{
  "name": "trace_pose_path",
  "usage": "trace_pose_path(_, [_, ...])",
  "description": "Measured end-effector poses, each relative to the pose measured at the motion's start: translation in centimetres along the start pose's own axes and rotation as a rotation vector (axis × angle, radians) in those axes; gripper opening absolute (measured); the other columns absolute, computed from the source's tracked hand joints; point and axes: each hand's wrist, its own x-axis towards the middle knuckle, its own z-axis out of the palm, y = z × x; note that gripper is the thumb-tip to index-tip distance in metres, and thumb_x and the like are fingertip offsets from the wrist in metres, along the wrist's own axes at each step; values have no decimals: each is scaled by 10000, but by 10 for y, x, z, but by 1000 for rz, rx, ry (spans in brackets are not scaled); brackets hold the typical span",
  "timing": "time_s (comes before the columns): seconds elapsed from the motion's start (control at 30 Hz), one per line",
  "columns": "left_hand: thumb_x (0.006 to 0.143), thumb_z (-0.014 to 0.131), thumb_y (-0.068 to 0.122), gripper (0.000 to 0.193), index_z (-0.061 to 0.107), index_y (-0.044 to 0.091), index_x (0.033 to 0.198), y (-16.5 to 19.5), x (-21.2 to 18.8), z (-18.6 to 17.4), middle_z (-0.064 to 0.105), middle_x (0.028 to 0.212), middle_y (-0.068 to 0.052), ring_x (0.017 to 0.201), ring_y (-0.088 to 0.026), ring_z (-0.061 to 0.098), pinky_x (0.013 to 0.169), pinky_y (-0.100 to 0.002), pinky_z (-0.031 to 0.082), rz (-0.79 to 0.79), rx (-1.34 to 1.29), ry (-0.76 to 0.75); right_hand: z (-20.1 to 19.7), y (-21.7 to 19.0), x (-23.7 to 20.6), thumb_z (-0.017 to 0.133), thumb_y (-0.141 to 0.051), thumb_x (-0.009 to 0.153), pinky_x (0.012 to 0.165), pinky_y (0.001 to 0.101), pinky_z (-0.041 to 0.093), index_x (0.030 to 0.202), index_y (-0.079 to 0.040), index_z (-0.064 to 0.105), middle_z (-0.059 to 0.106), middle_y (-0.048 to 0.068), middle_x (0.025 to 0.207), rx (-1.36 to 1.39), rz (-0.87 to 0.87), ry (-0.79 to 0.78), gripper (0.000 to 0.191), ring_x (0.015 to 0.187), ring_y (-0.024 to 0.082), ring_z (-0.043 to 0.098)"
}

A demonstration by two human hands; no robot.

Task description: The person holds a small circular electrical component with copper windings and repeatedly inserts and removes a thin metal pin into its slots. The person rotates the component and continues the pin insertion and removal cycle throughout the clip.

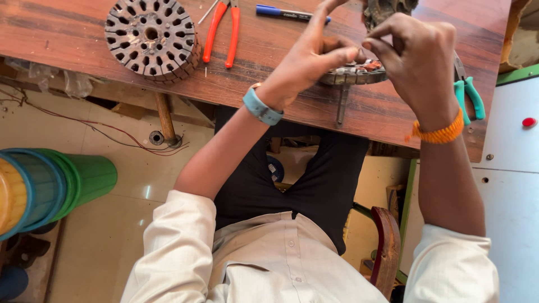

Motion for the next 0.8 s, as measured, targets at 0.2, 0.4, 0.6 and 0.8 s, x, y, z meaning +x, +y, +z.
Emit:
trace_pose_path(0.2, [1035, 731, 0, 650, 382, 128, 1568, 4, 5, -5, 480, 1484, 7, 1071, -100, 689, 1057, -288, 617, 288, 180, -166, -13, -27, -22, 853, -82, 1033, 512, 258, 340, 1009, -29, 755, 666, 32, 736, 85, 141, -83, 115, 560, 60, 520])
trace_pose_path(0.4, [1014, 758, 10, 341, 592, 61, 1308, -6, 14, -16, 663, 1245, -1, 1114, -103, 707, 1043, -307, 610, 263, 219, -210, -2, -39, -49, 845, -77, 1007, 542, 261, 383, 1016, -47, 741, 697, 46, 774, 65, 182, -38, 109, 580, 79, 540])
trace_pose_path(0.6, [985, 769, 47, 270, 615, 54, 1206, 0, 18, -13, 678, 1123, -2, 1083, -113, 715, 1003, -303, 604, 258, 263, -210, 14, -40, -65, 782, -64, 1015, 666, 341, 514, 1004, -45, 700, 687, 122, 877, 23, 69, 9, 85, 753, 266, 684])
trace_pose_path(0.8, [919, 806, 191, 392, 639, 95, 1260, 15, 3, 7, 685, 1155, -10, 1097, -162, 642, 1000, -344, 544, 332, 470, -68, 35, -25, -85, 790, -34, 907, 653, 408, 504, 987, -71, 727, 699, 145, 868, -38, 112, -12, 108, 726, 340, 658])
